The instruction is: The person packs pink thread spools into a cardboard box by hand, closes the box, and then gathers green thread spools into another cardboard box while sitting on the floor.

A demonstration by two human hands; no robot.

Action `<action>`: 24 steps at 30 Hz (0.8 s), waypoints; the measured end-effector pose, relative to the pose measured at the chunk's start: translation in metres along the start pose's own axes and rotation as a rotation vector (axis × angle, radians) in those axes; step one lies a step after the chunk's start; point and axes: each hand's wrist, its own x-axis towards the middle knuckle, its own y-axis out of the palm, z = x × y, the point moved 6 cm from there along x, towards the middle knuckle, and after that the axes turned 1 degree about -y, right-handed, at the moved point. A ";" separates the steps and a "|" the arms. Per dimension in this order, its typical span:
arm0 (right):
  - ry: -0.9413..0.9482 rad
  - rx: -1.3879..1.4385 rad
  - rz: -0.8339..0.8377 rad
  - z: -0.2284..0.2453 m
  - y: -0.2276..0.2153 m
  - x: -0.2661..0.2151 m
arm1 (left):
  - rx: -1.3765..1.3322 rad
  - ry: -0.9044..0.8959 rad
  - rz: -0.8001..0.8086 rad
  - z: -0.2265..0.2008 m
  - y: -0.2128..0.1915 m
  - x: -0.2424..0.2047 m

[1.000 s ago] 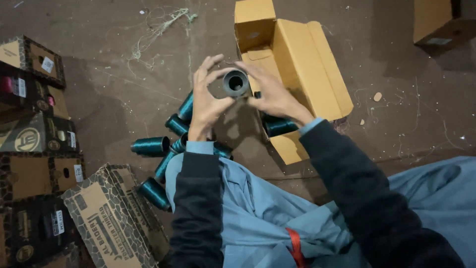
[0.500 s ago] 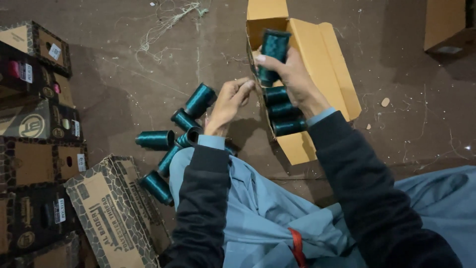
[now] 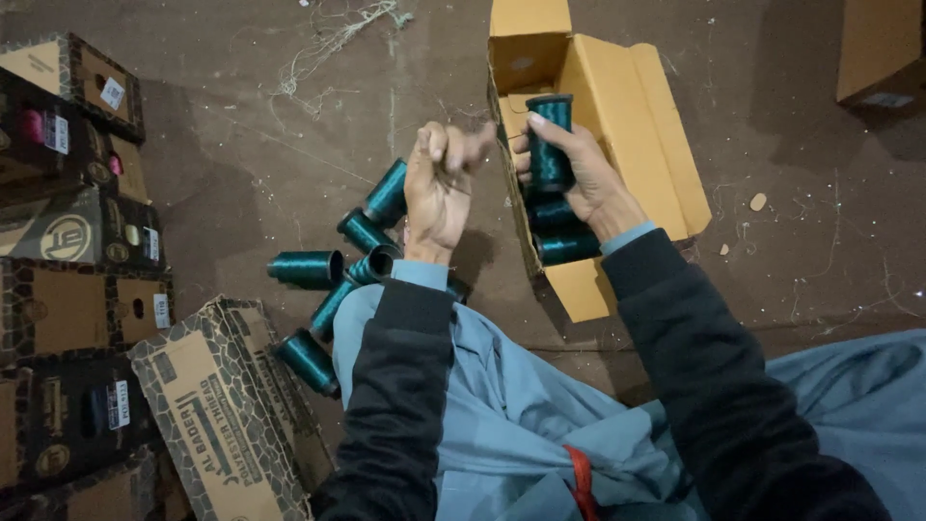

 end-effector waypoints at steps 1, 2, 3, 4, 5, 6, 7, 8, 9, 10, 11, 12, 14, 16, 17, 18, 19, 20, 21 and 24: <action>0.000 -0.002 -0.001 -0.001 -0.005 0.003 | -0.002 0.000 0.000 0.004 -0.009 0.002; 0.003 -0.003 -0.033 -0.002 -0.013 0.006 | 0.243 -0.005 -0.066 0.009 -0.021 0.004; 0.006 -0.005 -0.066 -0.004 -0.020 0.009 | 0.489 -0.010 -0.133 0.012 -0.034 0.005; 0.007 -0.007 -0.067 -0.002 -0.015 0.007 | 0.487 -0.010 -0.133 0.014 -0.035 0.005; -0.034 -0.115 -0.096 0.001 -0.011 0.003 | 0.955 0.099 -0.079 0.009 -0.029 0.004; -0.074 -0.223 -0.126 0.005 -0.007 -0.001 | 1.422 0.211 -0.017 0.008 -0.021 0.003; -0.077 -0.224 -0.122 0.008 -0.009 0.001 | 1.422 0.216 -0.018 0.007 -0.021 0.003; -0.130 -0.400 -0.179 0.015 -0.013 0.002 | 1.662 0.302 0.015 0.007 -0.016 0.002; -0.173 -0.576 -0.236 0.019 -0.016 -0.001 | 1.902 0.378 0.047 0.007 -0.012 -0.004; -0.166 -0.577 -0.231 0.024 -0.008 -0.005 | 1.905 0.372 0.041 0.008 -0.021 -0.002; -0.177 -0.788 -0.261 0.034 0.000 -0.010 | 1.980 0.364 0.054 0.011 -0.029 0.003; -0.185 -0.999 -0.290 0.043 0.008 -0.014 | 2.055 0.355 0.067 0.014 -0.037 0.008; -0.156 -1.015 -0.313 0.038 0.007 -0.010 | 2.136 0.348 0.024 0.039 -0.067 0.012; -0.132 -1.035 -0.336 0.035 0.004 -0.004 | 2.214 0.347 -0.024 0.064 -0.091 0.018; -0.115 -0.998 -0.339 0.030 0.003 -0.002 | 2.304 0.268 -0.063 0.074 -0.107 0.020; -0.098 -0.961 -0.341 0.024 0.003 0.000 | 2.391 0.185 -0.104 0.084 -0.123 0.021; -0.095 -0.964 -0.340 0.022 0.003 -0.001 | 2.389 0.180 -0.106 0.090 -0.127 0.019; -0.043 -0.796 -0.344 0.016 0.002 -0.003 | 2.380 0.114 -0.111 0.096 -0.133 0.017; 0.003 -0.627 -0.342 0.011 0.004 -0.002 | 2.373 0.055 -0.119 0.099 -0.140 0.018; 0.039 -0.130 -0.429 0.018 -0.022 -0.004 | 2.588 -0.177 -0.192 0.088 -0.174 0.012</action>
